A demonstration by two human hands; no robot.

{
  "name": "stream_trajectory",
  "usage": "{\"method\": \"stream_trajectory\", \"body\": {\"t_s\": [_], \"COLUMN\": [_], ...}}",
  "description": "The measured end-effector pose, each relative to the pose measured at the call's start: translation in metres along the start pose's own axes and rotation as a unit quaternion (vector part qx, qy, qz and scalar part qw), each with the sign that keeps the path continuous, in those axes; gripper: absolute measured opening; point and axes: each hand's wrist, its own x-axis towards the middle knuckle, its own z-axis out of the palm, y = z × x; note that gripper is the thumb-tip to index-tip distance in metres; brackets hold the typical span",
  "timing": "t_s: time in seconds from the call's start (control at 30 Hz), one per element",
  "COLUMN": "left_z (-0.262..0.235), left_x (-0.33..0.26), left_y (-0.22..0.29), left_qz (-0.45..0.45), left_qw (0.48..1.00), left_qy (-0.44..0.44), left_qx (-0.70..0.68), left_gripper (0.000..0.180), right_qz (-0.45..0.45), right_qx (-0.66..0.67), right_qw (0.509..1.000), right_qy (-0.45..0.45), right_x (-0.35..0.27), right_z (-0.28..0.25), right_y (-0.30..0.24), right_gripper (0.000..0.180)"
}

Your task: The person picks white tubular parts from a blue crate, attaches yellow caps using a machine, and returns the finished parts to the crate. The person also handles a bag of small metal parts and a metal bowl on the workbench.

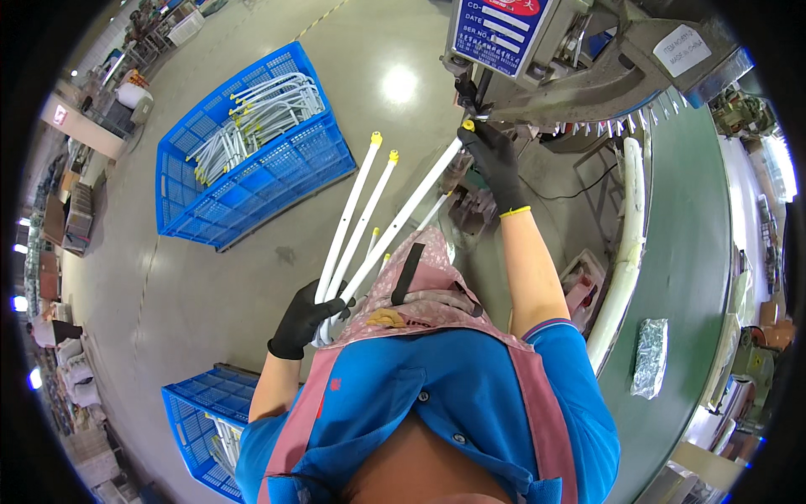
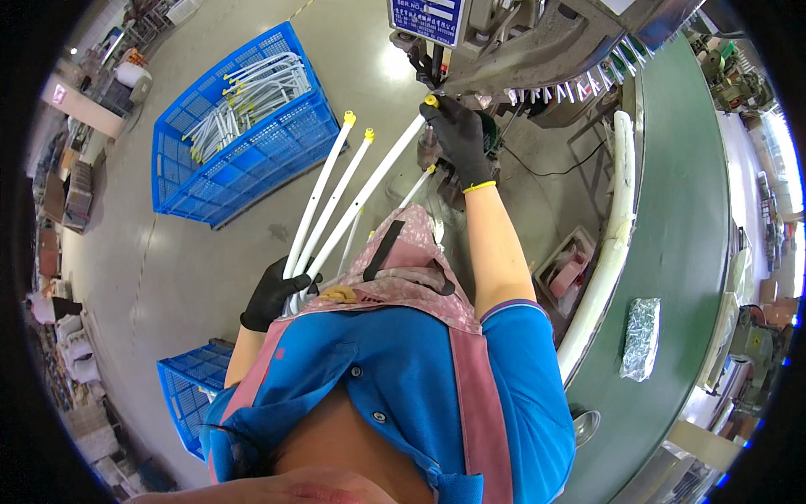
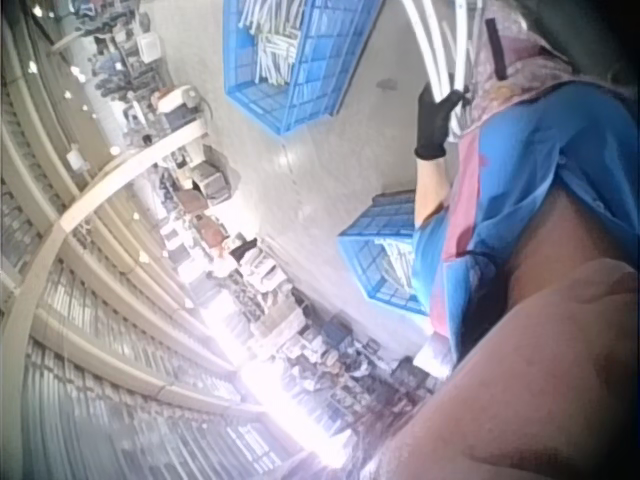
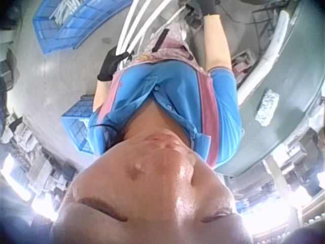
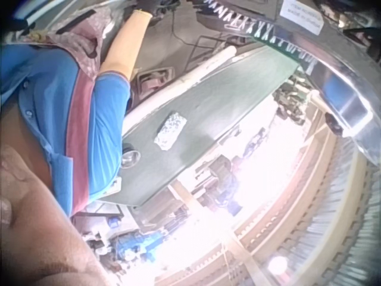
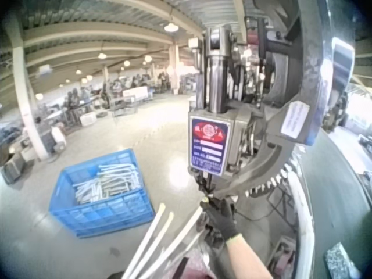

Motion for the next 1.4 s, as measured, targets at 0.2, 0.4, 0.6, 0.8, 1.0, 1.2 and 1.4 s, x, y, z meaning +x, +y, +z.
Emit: {"method": "stream_trajectory", "body": {"t_s": [0.2,0.4,0.6,0.8,1.0,1.2,1.4], "left_z": [0.006,-0.002,-0.001,-0.001,-0.011,-0.022,-0.023], "left_x": [-0.013,-0.012,-0.003,-0.005,-0.009,-0.005,0.001], "left_y": [0.019,0.019,0.005,0.002,0.008,0.005,0.001], "left_qz": [-0.029,-0.017,0.019,0.004,0.031,0.024,0.015], "left_qw": [0.999,0.994,0.994,0.999,0.995,0.995,0.996], "left_qy": [0.01,-0.021,-0.063,-0.045,-0.067,-0.086,-0.069], "left_qx": [0.011,0.107,0.085,0.014,0.059,0.042,0.048], "left_gripper": [0.046,0.043,0.031,0.032,0.03,0.032,0.029], "right_qz": [0.018,0.029,-0.073,0.06,0.123,0.089,0.122], "right_qx": [0.021,0.032,-0.061,0.025,0.076,-0.094,0.01], "right_qw": [0.999,0.995,0.985,0.985,0.984,0.977,0.982], "right_qy": [-0.041,-0.092,-0.141,-0.163,-0.105,-0.17,-0.147], "right_x": [0.003,0.01,0.049,0.052,0.051,0.06,0.046], "right_z": [-0.004,-0.016,-0.001,0.003,0.001,-0.003,0.004], "right_y": [0.006,0.024,0.04,0.061,0.07,0.1,0.103], "right_gripper": [0.033,0.018,0.02,0.023,0.023,0.029,0.038]}}
